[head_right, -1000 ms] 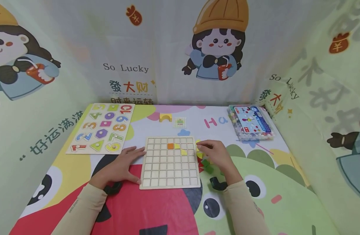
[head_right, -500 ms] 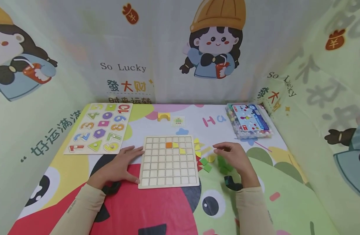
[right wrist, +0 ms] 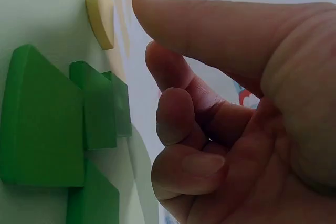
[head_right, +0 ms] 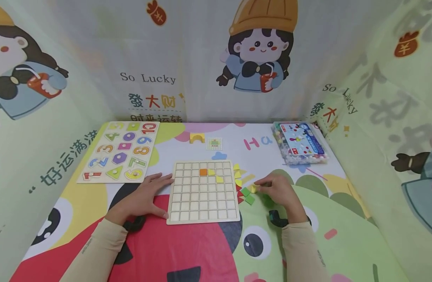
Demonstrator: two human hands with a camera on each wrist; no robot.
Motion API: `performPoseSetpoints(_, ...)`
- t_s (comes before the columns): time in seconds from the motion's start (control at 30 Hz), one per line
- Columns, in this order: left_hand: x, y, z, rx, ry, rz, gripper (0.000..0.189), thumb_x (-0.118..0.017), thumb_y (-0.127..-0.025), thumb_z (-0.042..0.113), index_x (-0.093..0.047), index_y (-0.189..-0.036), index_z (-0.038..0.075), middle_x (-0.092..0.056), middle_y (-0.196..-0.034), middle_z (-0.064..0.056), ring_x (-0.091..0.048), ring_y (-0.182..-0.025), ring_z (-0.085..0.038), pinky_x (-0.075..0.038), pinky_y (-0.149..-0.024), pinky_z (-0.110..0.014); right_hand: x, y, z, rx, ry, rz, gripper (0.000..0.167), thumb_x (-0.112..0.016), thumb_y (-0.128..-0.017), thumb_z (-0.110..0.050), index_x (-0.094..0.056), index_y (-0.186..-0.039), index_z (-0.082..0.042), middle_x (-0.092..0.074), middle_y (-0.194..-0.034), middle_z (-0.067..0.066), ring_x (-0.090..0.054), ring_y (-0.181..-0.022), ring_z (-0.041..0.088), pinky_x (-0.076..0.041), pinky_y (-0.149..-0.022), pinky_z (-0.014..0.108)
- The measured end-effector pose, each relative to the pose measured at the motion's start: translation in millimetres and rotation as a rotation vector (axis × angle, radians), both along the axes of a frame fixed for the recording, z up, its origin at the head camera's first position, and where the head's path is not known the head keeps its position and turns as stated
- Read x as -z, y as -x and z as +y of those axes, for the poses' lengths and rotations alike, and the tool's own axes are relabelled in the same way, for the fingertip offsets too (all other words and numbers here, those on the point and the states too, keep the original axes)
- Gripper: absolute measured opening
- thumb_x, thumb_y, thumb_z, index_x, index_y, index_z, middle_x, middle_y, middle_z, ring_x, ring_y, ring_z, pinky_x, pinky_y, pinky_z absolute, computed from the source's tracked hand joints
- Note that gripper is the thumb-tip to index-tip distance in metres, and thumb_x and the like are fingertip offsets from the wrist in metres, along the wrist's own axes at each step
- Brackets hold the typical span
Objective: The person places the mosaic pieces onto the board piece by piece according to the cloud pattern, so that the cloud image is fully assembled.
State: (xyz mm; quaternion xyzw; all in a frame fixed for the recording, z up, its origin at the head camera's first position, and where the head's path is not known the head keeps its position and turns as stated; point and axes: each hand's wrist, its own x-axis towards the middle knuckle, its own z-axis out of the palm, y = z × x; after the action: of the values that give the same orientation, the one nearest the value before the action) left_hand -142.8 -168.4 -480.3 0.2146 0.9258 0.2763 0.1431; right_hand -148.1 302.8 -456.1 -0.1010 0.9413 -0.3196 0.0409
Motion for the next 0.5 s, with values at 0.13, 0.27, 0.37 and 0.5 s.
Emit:
performPoseSetpoints(0.13, 1.1, 2.1, -1.0, 0.010, 0.005, 0.005, 0.117, -0.097, -0.065, 0.054, -0.043, -0.163, 0.020, -0.033, -0.173, -0.001, -0.017, -0.161, -0.038, -0.046, -0.116, -0.063, 2.7, 1.2, -1.9, -0.022, -0.058, 0.019, 0.020, -0.085, -0.089, -0.015, -0.085, -0.109, -0.010, -0.072, -0.090, 0.003, -0.052, -0.074, 0.010, -0.044, -0.064, 0.028)
performPoseSetpoints(0.27, 1.6, 4.3, -1.6, 0.019, 0.009, 0.011, 0.116, -0.097, -0.066, 0.055, -0.043, -0.163, 0.019, -0.033, -0.174, -0.002, -0.018, -0.160, -0.039, -0.044, -0.117, -0.064, 5.1, 2.4, -4.7, -0.030, -0.087, 0.008, 0.022, -0.085, -0.089, -0.016, -0.084, -0.109, -0.007, -0.071, -0.089, 0.005, -0.053, -0.077, 0.012, -0.046, -0.067, 0.030)
performPoseSetpoints(0.37, 1.1, 4.7, -1.4, 0.016, 0.010, 0.004, 0.117, -0.097, -0.066, 0.055, -0.043, -0.163, 0.020, -0.033, -0.174, -0.001, -0.017, -0.161, -0.038, -0.043, -0.119, -0.064, 6.3, 3.6, -6.2, -0.028, -0.102, 0.006, 0.020, -0.085, -0.090, -0.014, -0.084, -0.107, -0.006, -0.072, -0.090, 0.007, -0.058, -0.080, 0.015, -0.049, -0.070, 0.032)
performPoseSetpoints(0.5, 1.1, 4.3, -1.3, 0.011, 0.010, -0.005, 0.117, -0.097, -0.065, 0.056, -0.042, -0.163, 0.020, -0.032, -0.174, 0.000, -0.016, -0.161, -0.038, -0.044, -0.118, -0.063, 7.2, 5.2, -7.8, -0.017, -0.111, -0.001, 0.017, -0.085, -0.089, -0.013, -0.085, -0.104, -0.005, -0.073, -0.092, 0.008, -0.060, -0.084, 0.017, -0.050, -0.072, 0.033)
